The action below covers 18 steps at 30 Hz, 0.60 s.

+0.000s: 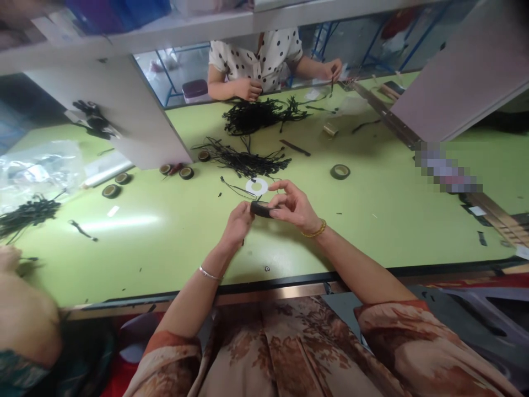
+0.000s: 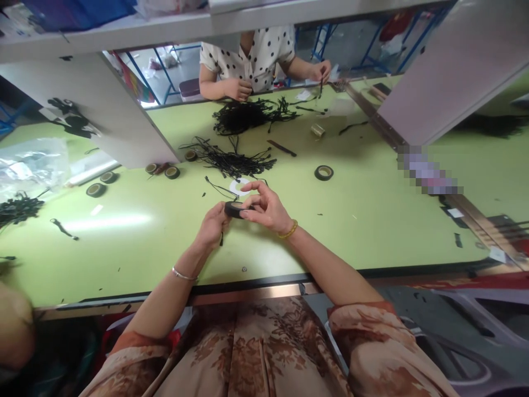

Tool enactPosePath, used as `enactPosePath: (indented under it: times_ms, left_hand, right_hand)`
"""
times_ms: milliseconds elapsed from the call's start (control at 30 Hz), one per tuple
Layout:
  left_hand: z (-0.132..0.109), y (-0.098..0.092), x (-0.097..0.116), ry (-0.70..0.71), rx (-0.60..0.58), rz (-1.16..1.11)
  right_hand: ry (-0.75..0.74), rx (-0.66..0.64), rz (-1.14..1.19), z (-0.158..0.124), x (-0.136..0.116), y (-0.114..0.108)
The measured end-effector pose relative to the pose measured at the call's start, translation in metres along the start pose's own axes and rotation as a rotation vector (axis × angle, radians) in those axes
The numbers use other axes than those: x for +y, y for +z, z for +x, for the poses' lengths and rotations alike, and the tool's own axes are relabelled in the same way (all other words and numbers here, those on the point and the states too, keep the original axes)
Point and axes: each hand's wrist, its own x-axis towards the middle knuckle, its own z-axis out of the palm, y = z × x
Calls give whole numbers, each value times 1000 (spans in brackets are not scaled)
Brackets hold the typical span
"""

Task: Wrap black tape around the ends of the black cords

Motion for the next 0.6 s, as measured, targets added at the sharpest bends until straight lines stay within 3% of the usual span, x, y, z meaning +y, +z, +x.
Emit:
enactPosePath:
  times_ms: [133,233,400,600]
  left_hand:
    - [-1,-6,10,-108,-87,-267]
    - [-1,-11,12,-15,-39,-210]
    - [-8,-11,3,400,83,262]
    - [-13,-6,-7,642,81,749]
  right_hand:
    - [-19,-64,-104,-1,3,-1]
    - [-21,-110,-192,-1,5,-1]
    - [35,-108,-242,2,5,1]
    - [319,14,1,7,8,7]
